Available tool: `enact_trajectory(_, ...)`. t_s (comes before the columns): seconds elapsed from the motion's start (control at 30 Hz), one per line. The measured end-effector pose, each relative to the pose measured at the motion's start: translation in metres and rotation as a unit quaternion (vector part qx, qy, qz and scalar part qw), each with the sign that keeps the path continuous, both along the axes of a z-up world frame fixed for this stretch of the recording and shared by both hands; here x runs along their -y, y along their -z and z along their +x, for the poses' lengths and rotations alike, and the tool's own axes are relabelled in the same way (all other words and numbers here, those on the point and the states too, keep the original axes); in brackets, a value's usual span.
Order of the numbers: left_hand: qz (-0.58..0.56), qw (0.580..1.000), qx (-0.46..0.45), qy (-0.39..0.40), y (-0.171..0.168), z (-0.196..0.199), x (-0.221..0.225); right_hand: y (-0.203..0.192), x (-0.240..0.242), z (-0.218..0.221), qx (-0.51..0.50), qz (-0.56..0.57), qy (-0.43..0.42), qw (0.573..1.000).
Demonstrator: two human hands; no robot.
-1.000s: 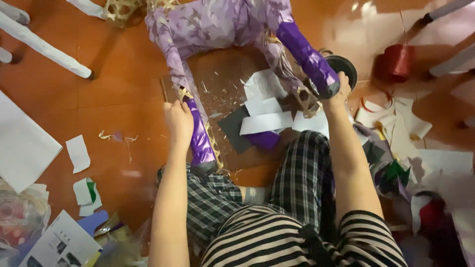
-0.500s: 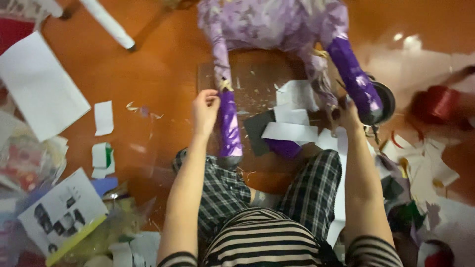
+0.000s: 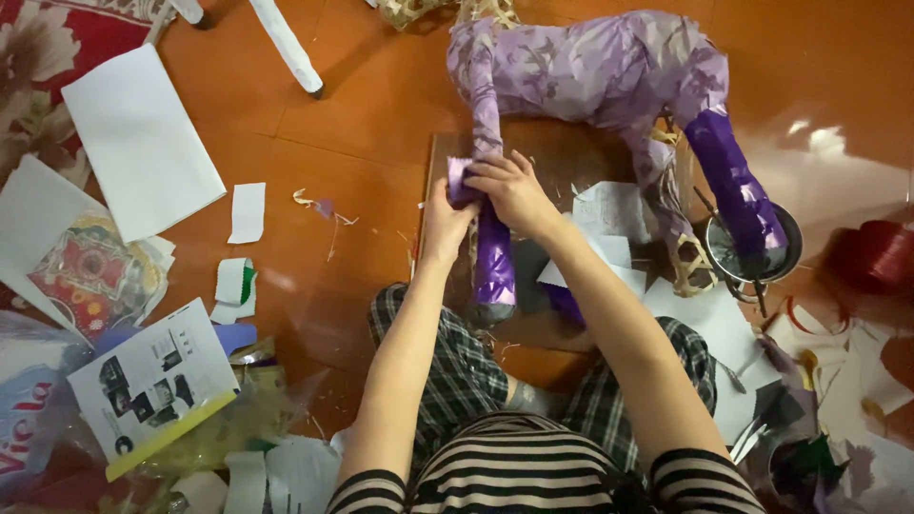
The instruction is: Applying purple decorative paper to the legs of a giraffe-shaped paper-mache structure.
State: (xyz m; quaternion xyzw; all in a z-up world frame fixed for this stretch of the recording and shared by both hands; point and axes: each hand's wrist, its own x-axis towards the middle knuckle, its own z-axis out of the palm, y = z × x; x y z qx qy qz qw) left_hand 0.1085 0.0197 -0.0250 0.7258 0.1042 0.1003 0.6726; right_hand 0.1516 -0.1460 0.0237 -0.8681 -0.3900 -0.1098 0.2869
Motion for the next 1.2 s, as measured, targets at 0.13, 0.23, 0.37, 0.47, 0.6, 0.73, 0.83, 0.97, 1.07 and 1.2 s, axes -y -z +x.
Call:
enact_trajectory(0.13,-0.213,0.973,-0.055,0.072,0.03,0.009,-0.02,0.006,0.004,0.003,-0.106,-0.002,-0.022,0.994)
enact_trajectory(0.23,-0.411,0.9,-0.107,0.102,0.031,0.013,-0.023,0.005,0.012,-0.002,-0.141,0.027,-0.05,0.988)
enact_trajectory(0.37,-0.24,0.968,-0.072,-0.014,0.085,0.034,-0.014,-0.004,0.013,-0.028,-0.185,0.121,0.089,0.971)
enact_trajectory(0.47,-0.186,0.981,-0.041,-0.021,0.037,0.02,-0.005,0.035,0.021,-0.034,-0.356,0.16,0.278,0.878)
enact_trajectory(0.6,-0.111,0.993,-0.046,0.003,-0.009,0.005,0.0,0.005,0.007,-0.048,-0.6,0.272,0.261,0.705)
enact_trajectory(0.73,-0.053,0.997,-0.06,0.019,0.005,0.007,-0.002,0.091,0.01,-0.01,-0.63,0.561,0.159,0.513)
enact_trajectory(0.83,0.101,0.995,0.004,0.024,-0.015,0.001,0.003,0.097,0.005,-0.001,-0.557,0.651,0.162,0.49)
enact_trajectory(0.97,0.237,0.968,-0.072,-0.038,-0.013,0.0,0.015,0.074,-0.005,-0.008,-0.484,0.661,0.238,0.522)
enact_trajectory(1.07,0.432,0.897,0.058,-0.068,0.012,0.006,0.015,0.088,-0.008,-0.008,-0.468,0.647,0.261,0.542)
enact_trajectory(1.2,0.29,0.953,-0.076,0.031,0.035,0.021,0.015,0.093,-0.009,-0.011,-0.454,0.62,0.293,0.569)
